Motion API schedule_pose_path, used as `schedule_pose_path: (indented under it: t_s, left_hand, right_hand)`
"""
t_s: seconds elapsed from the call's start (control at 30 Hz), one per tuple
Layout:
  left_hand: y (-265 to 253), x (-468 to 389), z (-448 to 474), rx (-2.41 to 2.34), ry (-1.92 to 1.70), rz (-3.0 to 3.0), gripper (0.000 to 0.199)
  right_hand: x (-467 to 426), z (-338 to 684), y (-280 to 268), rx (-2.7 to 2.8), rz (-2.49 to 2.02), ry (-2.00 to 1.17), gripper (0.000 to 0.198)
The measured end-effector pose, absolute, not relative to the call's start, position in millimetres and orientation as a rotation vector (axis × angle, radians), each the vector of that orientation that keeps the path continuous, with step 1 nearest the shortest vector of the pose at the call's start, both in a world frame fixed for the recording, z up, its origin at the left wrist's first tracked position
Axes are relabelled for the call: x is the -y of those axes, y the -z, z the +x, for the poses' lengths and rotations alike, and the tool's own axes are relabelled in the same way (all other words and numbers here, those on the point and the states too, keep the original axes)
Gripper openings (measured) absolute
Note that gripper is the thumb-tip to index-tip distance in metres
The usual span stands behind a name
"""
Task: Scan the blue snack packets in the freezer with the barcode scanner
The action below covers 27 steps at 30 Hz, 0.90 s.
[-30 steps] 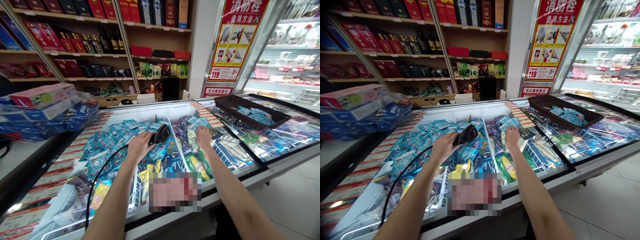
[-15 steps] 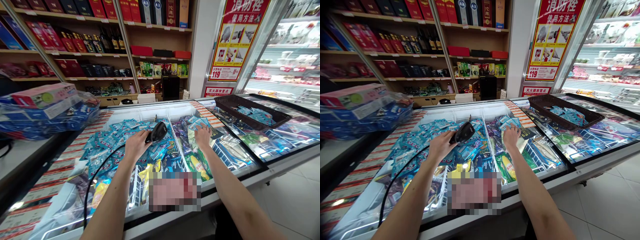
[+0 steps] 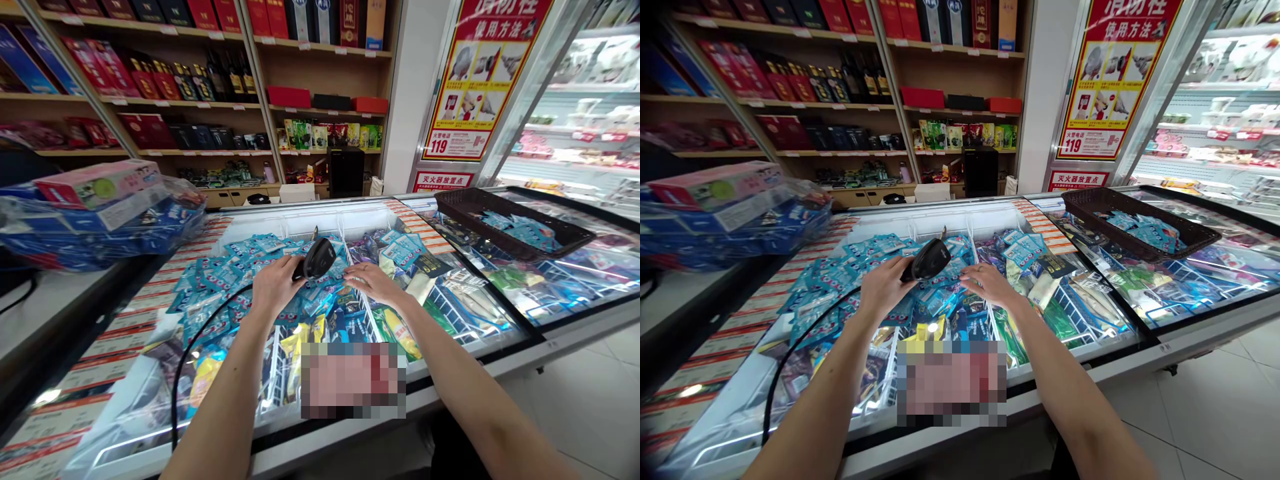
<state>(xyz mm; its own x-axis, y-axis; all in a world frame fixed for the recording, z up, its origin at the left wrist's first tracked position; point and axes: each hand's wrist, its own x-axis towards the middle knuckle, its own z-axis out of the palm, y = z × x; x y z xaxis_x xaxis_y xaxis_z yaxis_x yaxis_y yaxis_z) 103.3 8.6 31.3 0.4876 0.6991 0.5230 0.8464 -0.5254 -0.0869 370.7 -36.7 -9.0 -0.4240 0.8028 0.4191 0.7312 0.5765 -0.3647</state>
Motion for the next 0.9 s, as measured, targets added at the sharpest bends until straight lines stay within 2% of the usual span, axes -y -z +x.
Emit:
schedule_pose_path:
  t_s: [0.23,0.33,0.4,0.7,0.9]
  left_hand:
    - [-32,-8,104,1.294,0.613,-2.41,0.033]
    - [-31,-9,104,1.275,0.624,-2.425,0.032]
    - [-30,-9,104,1.259,0.626,-2.435,0.032]
    - [-30,-8,109,1.124,0.545,-2.54,0.032]
    - [-29,-6,115,1.038,0.506,-2.572,0.032]
  right_hand:
    - [32,385,17,1.907,-1.601,0.03,0.041]
    - [30,386,22,1.906,-1.709,0.096,0.057]
    - [27,389,24,1.907,-1.744,0.088,0.061]
    - [18,404,34,1.544,-1.665,-0.285,0.05]
    - [11,411,42,1.466,-1.535,-0.345,0.04]
